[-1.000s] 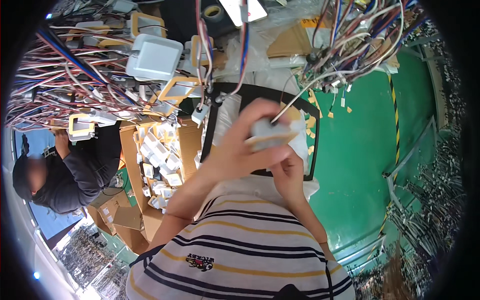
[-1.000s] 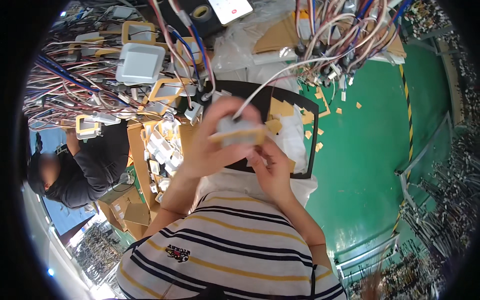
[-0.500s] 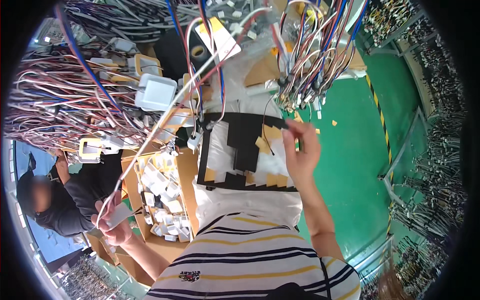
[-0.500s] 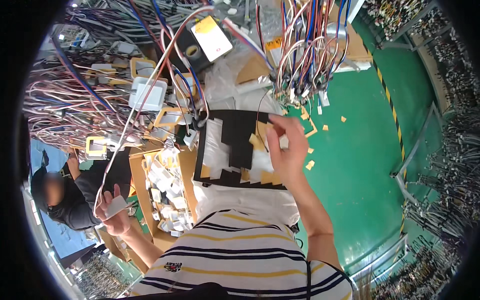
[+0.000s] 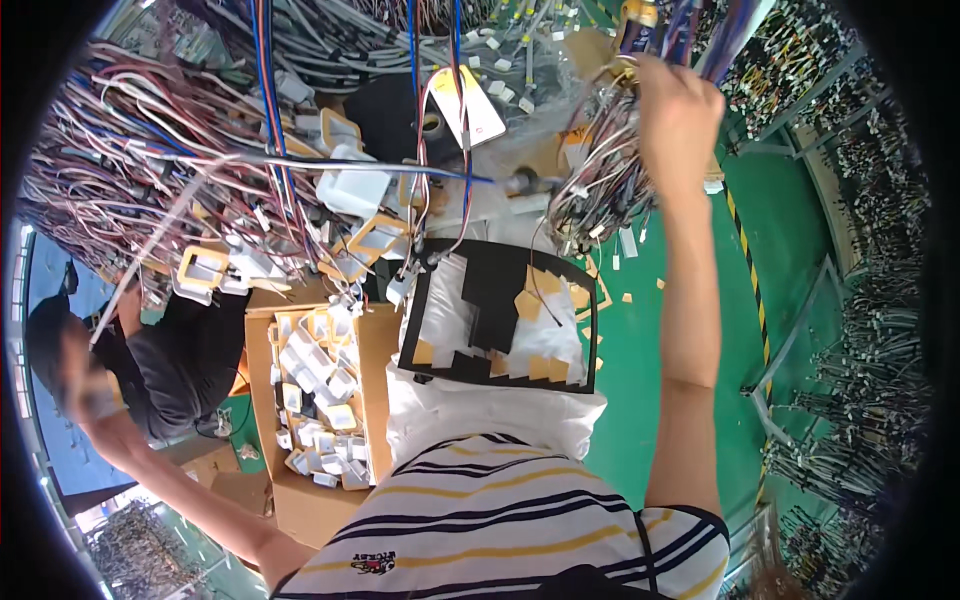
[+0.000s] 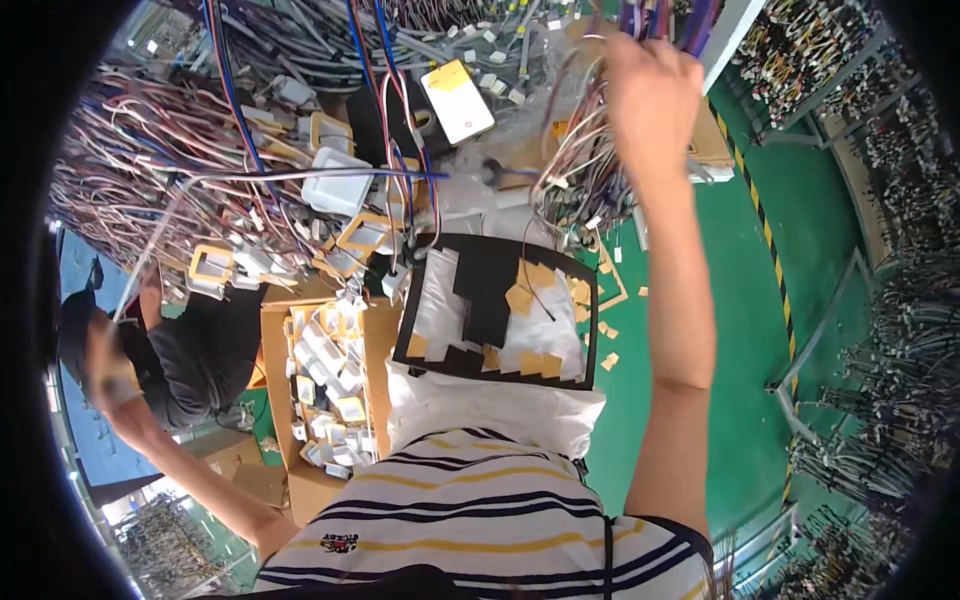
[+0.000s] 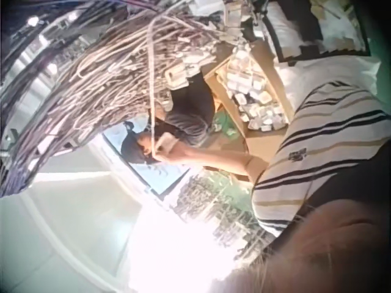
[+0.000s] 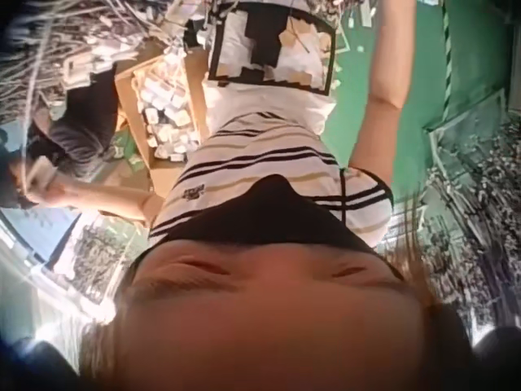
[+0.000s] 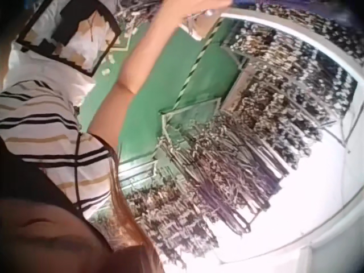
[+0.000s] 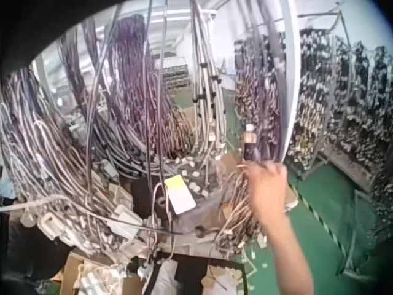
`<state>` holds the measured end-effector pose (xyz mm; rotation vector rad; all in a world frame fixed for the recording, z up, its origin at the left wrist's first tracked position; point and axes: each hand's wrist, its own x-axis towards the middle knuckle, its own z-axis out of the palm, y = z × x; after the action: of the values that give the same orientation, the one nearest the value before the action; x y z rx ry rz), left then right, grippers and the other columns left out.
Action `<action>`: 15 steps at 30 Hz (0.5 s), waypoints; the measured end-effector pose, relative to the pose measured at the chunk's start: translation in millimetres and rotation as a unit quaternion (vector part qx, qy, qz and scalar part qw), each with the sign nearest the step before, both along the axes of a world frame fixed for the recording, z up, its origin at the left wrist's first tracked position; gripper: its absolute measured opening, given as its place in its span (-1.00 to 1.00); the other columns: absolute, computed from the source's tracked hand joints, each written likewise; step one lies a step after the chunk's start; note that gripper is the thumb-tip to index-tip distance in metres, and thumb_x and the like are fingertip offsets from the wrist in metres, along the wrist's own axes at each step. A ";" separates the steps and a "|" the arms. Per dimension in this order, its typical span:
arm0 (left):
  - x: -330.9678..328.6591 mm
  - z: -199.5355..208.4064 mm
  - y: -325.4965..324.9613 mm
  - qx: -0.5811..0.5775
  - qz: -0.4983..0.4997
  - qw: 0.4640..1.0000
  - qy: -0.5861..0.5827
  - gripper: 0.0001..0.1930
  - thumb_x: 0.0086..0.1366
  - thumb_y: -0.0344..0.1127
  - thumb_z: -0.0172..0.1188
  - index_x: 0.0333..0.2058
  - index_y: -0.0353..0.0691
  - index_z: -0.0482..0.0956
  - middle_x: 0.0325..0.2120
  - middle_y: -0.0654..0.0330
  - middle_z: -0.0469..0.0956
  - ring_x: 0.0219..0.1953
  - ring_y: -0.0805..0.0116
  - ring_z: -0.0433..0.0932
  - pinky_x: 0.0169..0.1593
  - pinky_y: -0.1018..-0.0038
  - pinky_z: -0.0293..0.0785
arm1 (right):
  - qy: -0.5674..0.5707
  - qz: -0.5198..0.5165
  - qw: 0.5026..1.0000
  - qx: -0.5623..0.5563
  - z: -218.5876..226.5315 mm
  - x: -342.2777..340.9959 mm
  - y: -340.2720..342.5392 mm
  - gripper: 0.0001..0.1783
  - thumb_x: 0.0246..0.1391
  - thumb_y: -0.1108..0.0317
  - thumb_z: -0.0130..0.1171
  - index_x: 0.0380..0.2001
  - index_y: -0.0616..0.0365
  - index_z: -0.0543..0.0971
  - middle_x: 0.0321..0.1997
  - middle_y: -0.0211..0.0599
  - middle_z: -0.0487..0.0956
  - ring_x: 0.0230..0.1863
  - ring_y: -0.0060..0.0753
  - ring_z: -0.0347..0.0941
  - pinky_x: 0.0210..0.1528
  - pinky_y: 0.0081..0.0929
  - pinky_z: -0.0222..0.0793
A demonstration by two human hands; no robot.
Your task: Assembling electronic components and wiring them together at a production station.
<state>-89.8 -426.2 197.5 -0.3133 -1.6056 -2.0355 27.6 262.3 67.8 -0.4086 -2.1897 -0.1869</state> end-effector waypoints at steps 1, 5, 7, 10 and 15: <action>11.8 7.8 59.0 -0.058 0.087 0.995 -0.003 -0.59 0.29 -0.18 0.01 0.00 -0.35 0.40 0.03 0.02 0.39 0.05 0.16 0.39 0.11 0.29 0.32 | -0.004 0.016 1.000 0.027 5.6 9.7 0.4 -0.77 0.00 0.42 0.03 -0.23 0.03 0.53 -0.40 -0.21 0.55 -0.23 -0.21 0.46 -0.11 -0.26 0.22; -43.6 23.7 -21.8 -0.188 0.255 0.947 -0.058 -0.59 0.26 -0.19 0.04 0.00 -0.34 0.40 0.02 0.02 0.40 0.04 0.18 0.40 0.08 0.33 0.34 | -0.008 -0.038 0.999 -0.003 -15.2 40.4 22.7 -0.79 0.06 0.41 0.06 -0.19 0.04 0.51 -0.33 -0.27 0.57 -0.19 -0.24 0.47 -0.02 -0.24 0.19; -77.8 29.7 -65.5 -0.270 0.357 0.889 -0.094 -0.59 0.25 -0.20 0.05 -0.01 -0.33 0.41 0.02 0.02 0.41 0.03 0.19 0.41 0.06 0.35 0.34 | 0.009 -0.063 0.998 0.002 -25.9 56.0 20.2 -0.79 0.08 0.39 0.06 -0.18 0.04 0.50 -0.28 -0.30 0.58 -0.17 -0.27 0.47 0.05 -0.23 0.14; -100.3 -21.9 -117.4 -0.347 0.448 0.813 -0.136 -0.59 0.23 -0.21 0.07 -0.01 -0.33 0.41 0.01 0.02 0.41 0.02 0.20 0.41 0.04 0.37 0.35 | 0.128 -0.087 0.988 0.008 -35.6 79.3 -2.9 -0.85 0.13 0.33 0.06 -0.23 0.03 0.52 -0.12 -0.42 0.58 -0.07 -0.44 0.45 0.24 -0.23 -0.15; -95.0 -94.0 23.6 -0.615 0.276 0.735 0.070 -0.57 0.08 -0.50 0.15 -0.03 -0.47 0.38 -0.11 -0.05 0.47 -0.17 0.24 0.50 -0.16 0.44 0.44 | 0.089 -0.134 0.987 0.027 -25.0 133.1 -95.0 -0.85 0.14 0.30 0.06 -0.41 0.08 0.56 -0.39 -0.44 0.58 -0.33 -0.53 0.42 -0.10 -0.47 0.14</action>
<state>-184.8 -402.6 103.5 -0.3476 -2.3406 -0.2770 160.7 167.3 42.8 -0.6633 -1.9450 -0.3436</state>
